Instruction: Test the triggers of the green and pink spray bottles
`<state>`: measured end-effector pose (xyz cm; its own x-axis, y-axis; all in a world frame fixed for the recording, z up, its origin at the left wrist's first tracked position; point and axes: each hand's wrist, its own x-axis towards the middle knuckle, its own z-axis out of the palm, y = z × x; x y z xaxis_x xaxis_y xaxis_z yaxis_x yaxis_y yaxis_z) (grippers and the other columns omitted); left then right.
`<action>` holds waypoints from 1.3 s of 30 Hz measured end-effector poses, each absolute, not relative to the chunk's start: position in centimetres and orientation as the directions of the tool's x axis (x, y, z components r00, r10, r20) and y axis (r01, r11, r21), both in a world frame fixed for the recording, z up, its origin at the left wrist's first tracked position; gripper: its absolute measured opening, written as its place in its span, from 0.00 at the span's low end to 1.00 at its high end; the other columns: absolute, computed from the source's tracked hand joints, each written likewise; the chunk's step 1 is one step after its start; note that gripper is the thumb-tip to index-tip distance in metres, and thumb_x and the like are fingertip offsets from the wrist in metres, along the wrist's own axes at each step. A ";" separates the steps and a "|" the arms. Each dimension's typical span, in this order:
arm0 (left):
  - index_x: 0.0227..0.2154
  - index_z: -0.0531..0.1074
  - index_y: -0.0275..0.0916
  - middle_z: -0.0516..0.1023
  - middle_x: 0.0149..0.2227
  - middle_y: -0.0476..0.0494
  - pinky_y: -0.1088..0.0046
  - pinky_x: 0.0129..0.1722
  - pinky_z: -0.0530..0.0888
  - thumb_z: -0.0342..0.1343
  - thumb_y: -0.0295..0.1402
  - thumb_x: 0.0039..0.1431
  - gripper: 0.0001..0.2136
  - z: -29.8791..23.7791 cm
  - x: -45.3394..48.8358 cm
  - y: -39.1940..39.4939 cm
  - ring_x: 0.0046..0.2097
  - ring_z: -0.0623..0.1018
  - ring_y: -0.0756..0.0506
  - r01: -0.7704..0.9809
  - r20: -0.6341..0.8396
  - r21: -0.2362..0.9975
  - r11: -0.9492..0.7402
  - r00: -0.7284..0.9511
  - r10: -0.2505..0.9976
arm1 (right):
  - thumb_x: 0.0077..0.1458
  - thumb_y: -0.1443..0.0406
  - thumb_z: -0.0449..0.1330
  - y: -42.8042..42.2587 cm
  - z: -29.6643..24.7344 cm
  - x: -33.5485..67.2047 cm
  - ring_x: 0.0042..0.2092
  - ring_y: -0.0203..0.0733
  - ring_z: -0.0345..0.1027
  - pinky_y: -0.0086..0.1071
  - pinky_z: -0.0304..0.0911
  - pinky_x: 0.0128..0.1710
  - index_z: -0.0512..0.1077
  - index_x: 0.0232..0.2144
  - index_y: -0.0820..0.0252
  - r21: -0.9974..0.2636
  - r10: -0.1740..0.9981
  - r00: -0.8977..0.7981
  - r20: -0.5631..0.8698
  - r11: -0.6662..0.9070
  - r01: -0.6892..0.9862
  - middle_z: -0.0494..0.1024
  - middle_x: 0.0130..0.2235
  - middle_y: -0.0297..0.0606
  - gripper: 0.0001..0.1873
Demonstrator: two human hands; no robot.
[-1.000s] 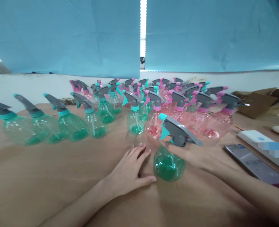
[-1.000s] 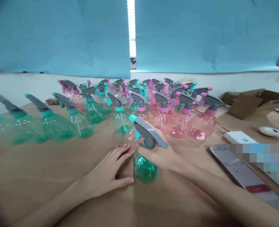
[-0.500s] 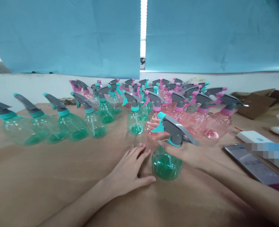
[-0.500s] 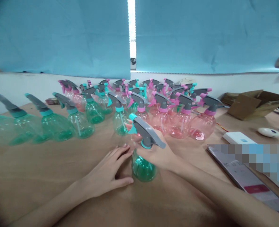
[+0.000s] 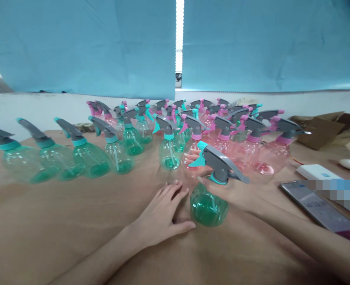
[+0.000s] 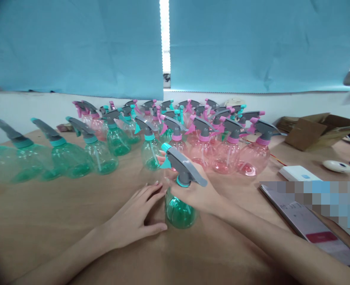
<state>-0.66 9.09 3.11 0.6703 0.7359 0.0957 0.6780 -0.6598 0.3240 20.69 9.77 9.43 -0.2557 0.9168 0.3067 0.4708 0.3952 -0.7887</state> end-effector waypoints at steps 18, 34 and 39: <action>0.62 0.57 0.38 0.58 0.65 0.33 0.50 0.62 0.56 0.56 0.55 0.56 0.37 3.3 -0.6 9.0 0.65 0.56 0.34 0.688 0.085 0.309 -0.657 0.668 0.739 | 0.48 0.61 0.53 10.0 8.9 20.8 0.34 0.44 0.74 0.35 0.69 0.29 0.71 0.28 0.55 -0.768 0.910 -0.228 0.347 0.415 0.489 0.79 0.30 0.36 0.07; 0.63 0.57 0.38 0.59 0.64 0.33 0.49 0.62 0.55 0.56 0.53 0.57 0.36 3.1 -0.7 9.1 0.65 0.56 0.33 0.668 0.108 0.340 -0.662 0.671 0.733 | 0.42 0.65 0.54 9.3 11.4 20.3 0.35 0.43 0.76 0.35 0.74 0.36 0.69 0.25 0.52 -0.839 0.883 -0.282 0.376 0.454 0.301 0.77 0.28 0.34 0.05; 0.62 0.58 0.37 0.58 0.64 0.32 0.49 0.61 0.56 0.56 0.54 0.56 0.37 3.0 -0.8 9.1 0.65 0.56 0.33 0.672 0.108 0.336 -0.660 0.669 0.735 | 0.43 0.65 0.55 9.8 10.1 20.5 0.37 0.44 0.77 0.38 0.74 0.39 0.70 0.33 0.52 -0.860 0.899 -0.285 0.334 0.414 0.298 0.80 0.36 0.35 0.12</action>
<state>-0.79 9.12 2.98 0.6689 0.7354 0.1083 0.6715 -0.6603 0.3363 20.53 9.76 10.08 -0.2852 0.8985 0.3337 0.2978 0.4140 -0.8602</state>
